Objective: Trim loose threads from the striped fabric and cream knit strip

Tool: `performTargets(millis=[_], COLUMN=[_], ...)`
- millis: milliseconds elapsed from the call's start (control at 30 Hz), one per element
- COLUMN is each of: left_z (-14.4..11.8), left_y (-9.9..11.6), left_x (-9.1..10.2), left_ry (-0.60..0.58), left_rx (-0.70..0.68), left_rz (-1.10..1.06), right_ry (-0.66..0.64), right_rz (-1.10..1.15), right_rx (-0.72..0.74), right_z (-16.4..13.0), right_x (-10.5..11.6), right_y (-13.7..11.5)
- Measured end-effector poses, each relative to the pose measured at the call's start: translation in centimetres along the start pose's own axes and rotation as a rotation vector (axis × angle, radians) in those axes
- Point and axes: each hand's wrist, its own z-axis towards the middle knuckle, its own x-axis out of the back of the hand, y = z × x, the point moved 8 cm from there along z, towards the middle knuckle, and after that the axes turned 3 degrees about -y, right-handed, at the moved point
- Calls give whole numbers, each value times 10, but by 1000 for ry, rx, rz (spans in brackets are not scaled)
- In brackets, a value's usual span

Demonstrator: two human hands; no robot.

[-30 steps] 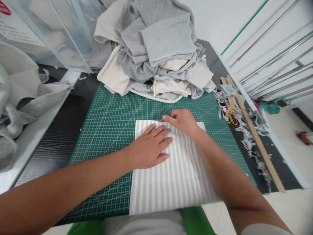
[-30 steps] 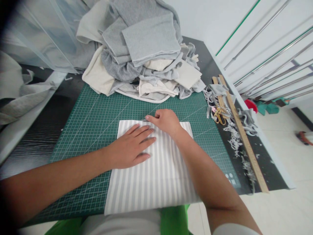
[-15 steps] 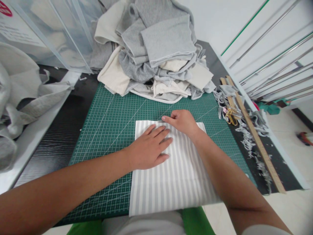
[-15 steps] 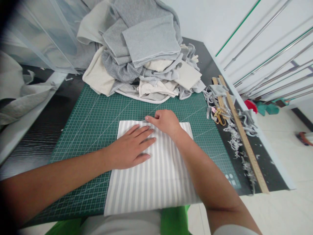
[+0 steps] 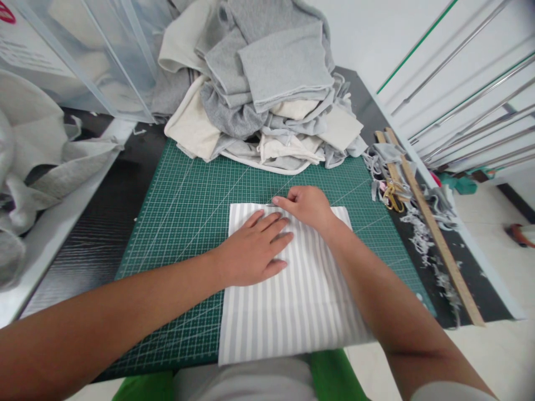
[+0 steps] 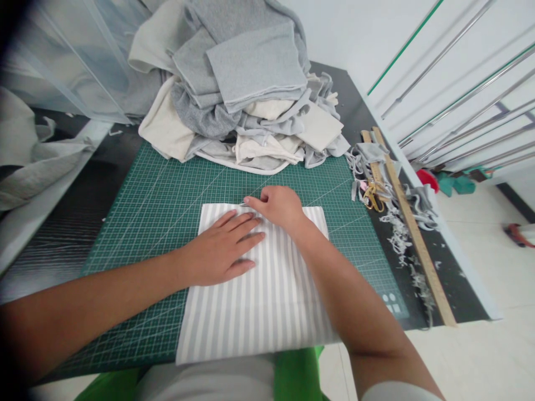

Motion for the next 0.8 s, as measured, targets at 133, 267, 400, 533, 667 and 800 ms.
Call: performTargets(millis=[133, 267, 400, 533, 667, 800], left_z=[0, 0, 0, 1, 0, 0], left_y=[0, 0, 0, 0, 0, 0], left_x=[-1, -1, 0, 0, 0, 0], left_ry=[0, -4, -6, -11, -8, -4], left_rx=[-1, 2, 4, 3, 7, 3], left_rz=[3, 4, 5, 3, 7, 14], right_ry=[-7, -11, -23, -35, -47, -79], right_rz=[-51, -86, -116, -145, -168, -170], right_rx=[-13, -20, -20, -21, -10, 1], right_z=[-1, -1, -1, -1, 2, 3], right_x=[-1, -2, -3, -3, -4, -5], right_y=[-2, -4, -6, -6, -8, -10])
